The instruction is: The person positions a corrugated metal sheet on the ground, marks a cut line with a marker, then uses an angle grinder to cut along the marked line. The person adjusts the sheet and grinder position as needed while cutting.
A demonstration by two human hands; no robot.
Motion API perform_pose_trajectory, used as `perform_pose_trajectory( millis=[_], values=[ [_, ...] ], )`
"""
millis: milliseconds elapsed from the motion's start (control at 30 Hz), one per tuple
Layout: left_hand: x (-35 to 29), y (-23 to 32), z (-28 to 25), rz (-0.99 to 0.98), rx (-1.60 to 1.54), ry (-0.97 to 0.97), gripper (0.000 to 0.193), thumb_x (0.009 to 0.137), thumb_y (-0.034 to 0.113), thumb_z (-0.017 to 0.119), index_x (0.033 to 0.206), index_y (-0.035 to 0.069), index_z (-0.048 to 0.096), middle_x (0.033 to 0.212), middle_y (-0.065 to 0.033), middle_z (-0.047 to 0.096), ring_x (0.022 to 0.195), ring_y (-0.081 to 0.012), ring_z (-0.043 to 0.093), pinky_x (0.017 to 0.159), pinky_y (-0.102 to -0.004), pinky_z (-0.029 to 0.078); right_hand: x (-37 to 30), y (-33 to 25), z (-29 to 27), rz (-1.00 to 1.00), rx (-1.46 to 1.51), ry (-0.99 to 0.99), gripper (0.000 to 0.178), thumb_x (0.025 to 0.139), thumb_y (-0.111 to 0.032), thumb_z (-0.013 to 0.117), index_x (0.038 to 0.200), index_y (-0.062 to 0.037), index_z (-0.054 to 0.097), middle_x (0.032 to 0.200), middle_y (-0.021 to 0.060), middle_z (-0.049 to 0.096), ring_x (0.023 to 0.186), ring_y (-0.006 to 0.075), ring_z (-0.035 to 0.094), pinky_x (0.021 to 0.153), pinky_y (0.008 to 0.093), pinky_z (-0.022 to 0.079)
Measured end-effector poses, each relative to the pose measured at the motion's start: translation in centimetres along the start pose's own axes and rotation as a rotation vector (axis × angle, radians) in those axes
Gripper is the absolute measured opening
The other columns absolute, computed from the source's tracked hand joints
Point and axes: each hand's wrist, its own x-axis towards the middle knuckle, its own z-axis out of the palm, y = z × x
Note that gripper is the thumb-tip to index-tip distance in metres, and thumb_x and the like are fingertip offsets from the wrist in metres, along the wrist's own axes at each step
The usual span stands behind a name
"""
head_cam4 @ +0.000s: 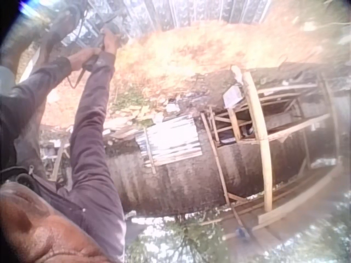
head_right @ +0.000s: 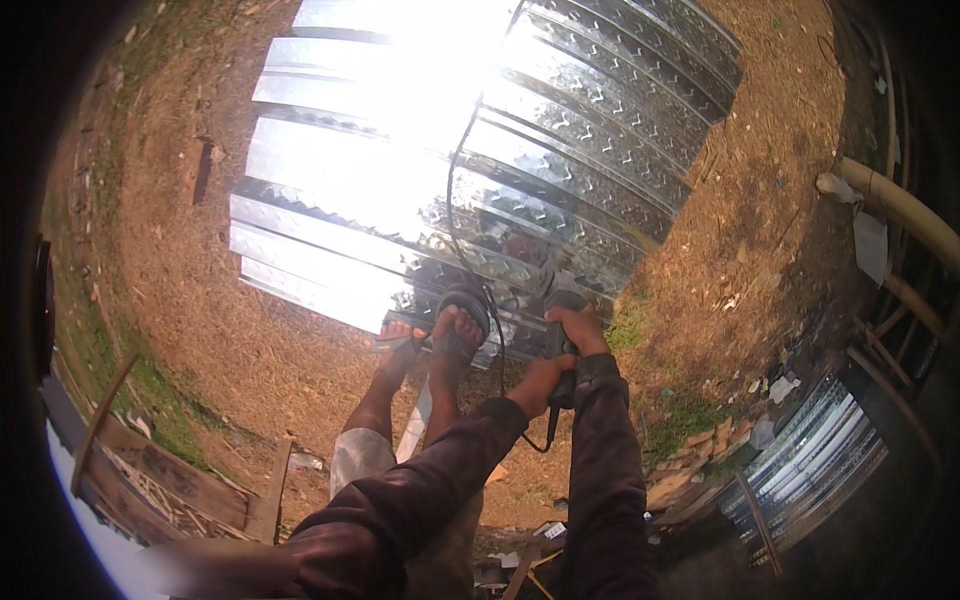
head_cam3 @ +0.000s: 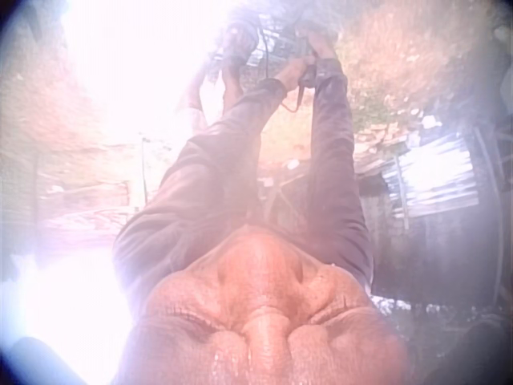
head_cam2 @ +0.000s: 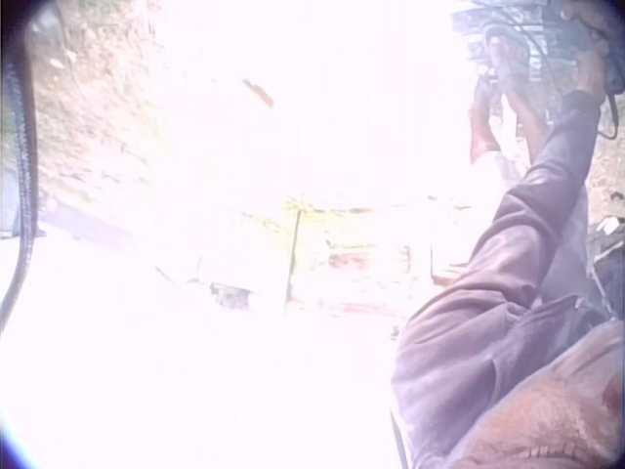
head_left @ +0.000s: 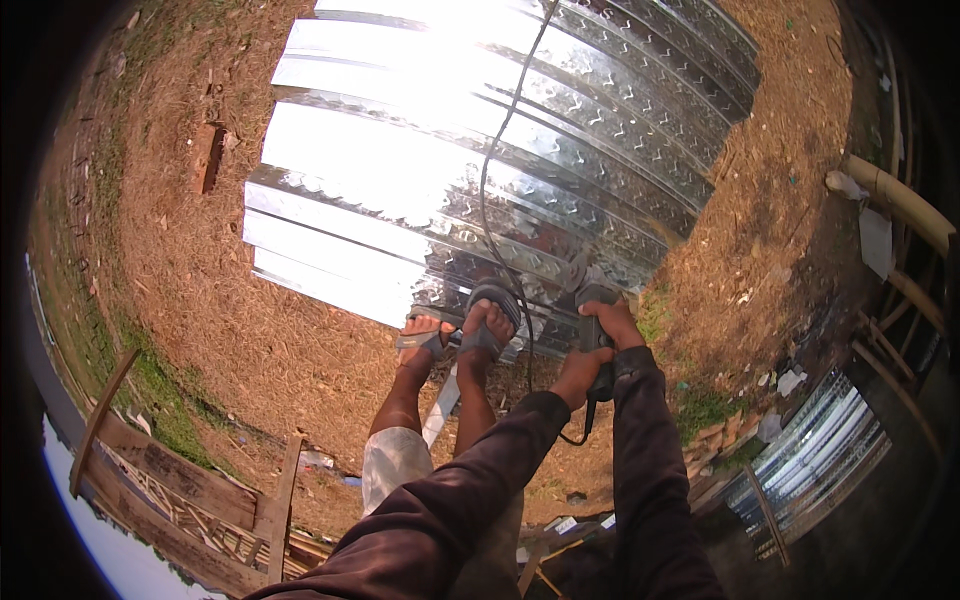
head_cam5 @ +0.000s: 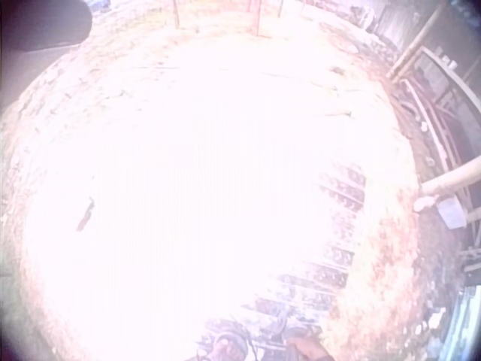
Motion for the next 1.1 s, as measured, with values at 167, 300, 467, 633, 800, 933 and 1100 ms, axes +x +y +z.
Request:
perform_pose_trajectory(
  millis=[167,300,467,633,800,933,1100],
  values=[
    [0.5,-0.3,-0.4,-0.005,0.004,0.019,0.039,0.078,0.021,0.07,0.104,-0.007,0.061,0.093,-0.0133,0.066,0.079,-0.024,0.067,0.066,-0.037,0.052,0.2,0.0,0.4,0.015,0.023,-0.02,0.101,0.058,-0.032,0.081,0.132,0.019,0.034,0.127,0.0291,0.052,0.11,0.0359,0.058,0.088,0.041,0.049],
    [0.9,-0.3,-0.8,-0.017,-0.009,-0.008,0.039,0.077,0.022,0.071,0.101,-0.007,0.063,0.091,-0.013,0.066,0.077,-0.0237,0.067,0.066,-0.037,0.052,1.2,0.6,0.6,0.037,0.02,0.01,0.1,0.057,-0.032,0.081,0.131,0.0186,0.036,0.126,0.0291,0.052,0.109,0.0356,0.059,0.087,0.0407,0.05],
    [1.0,-0.2,-0.9,0.002,-0.037,-0.034,0.039,0.076,0.022,0.072,0.099,-0.008,0.063,0.089,-0.0128,0.066,0.076,-0.0234,0.067,0.065,-0.037,0.052,1.8,1.1,0.6,-0.014,0.048,-0.01,0.097,0.057,-0.033,0.081,0.128,0.018,0.039,0.125,0.029,0.053,0.109,0.0352,0.059,0.087,0.0401,0.049],
    [0.6,0.2,-0.5,0.029,-0.032,-0.009,0.038,0.076,0.021,0.071,0.1,-0.008,0.064,0.089,-0.0129,0.066,0.075,-0.023,0.066,0.064,-0.0367,0.051,1.7,0.8,0.6,0.0,0.064,-0.001,0.096,0.057,-0.033,0.081,0.128,0.0172,0.039,0.123,0.0288,0.054,0.106,0.0349,0.06,0.084,0.0406,0.051],
    [0.8,0.7,-0.3,-0.012,0.006,-0.055,0.036,0.079,0.02,0.068,0.107,-0.002,0.06,0.087,-0.0085,0.064,0.07,-0.0208,0.065,0.06,-0.0354,0.053,1.5,0.2,0.1,0.007,0.067,-0.016,0.095,0.059,-0.032,0.081,0.129,0.0167,0.039,0.122,0.0284,0.054,0.101,0.036,0.062,0.08,0.042,0.053],
    [1.0,0.7,-0.2,0.021,-0.035,-0.068,0.032,0.079,0.02,0.068,0.102,-0.002,0.061,0.086,-0.0089,0.064,0.07,-0.0209,0.065,0.061,-0.0358,0.052,1.0,-0.7,-0.1,0.029,0.069,-0.041,0.095,0.059,-0.031,0.081,0.129,0.0169,0.037,0.121,0.0282,0.054,0.101,0.0363,0.062,0.08,0.0429,0.053],
    [1.0,0.8,-0.2,0.016,-0.064,-0.134,0.033,0.08,0.022,0.069,0.1,-0.002,0.06,0.089,-0.0084,0.062,0.076,-0.0215,0.063,0.065,-0.0374,0.049,-0.1,-1.7,-0.2,0.02,0.019,0.054,0.095,0.059,-0.031,0.081,0.13,0.0156,0.038,0.12,0.0282,0.054,0.1,0.0359,0.062,0.08,0.0441,0.052]
  ],
)
